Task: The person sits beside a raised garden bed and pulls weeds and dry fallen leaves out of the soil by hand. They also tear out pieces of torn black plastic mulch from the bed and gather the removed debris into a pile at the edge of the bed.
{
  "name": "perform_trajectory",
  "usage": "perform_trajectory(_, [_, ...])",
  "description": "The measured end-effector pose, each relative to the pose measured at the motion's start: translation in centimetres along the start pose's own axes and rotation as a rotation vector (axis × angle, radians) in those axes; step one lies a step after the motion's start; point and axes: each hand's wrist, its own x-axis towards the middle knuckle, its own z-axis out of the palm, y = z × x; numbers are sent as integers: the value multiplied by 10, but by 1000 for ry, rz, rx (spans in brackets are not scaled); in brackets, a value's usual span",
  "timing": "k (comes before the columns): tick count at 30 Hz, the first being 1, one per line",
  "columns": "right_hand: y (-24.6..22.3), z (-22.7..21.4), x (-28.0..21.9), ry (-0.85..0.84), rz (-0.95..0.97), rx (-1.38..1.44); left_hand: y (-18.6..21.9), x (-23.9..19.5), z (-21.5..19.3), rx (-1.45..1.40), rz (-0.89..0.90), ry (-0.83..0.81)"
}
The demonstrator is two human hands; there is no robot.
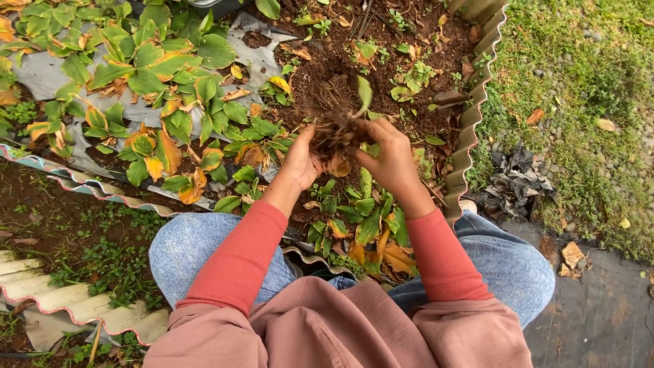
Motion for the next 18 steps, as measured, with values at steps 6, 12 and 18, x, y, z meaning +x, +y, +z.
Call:
perform_trajectory(6, [-12,-2,-7,-1,-98,77,14,-26,26,188,-83,-94])
perform_trajectory(12, [19,12,-14,14,2,195,5,-13,12,188,-11,-167])
perform_trajectory(18, [50,27,-20,-120,240,700,17,-29,34,269,49,-146])
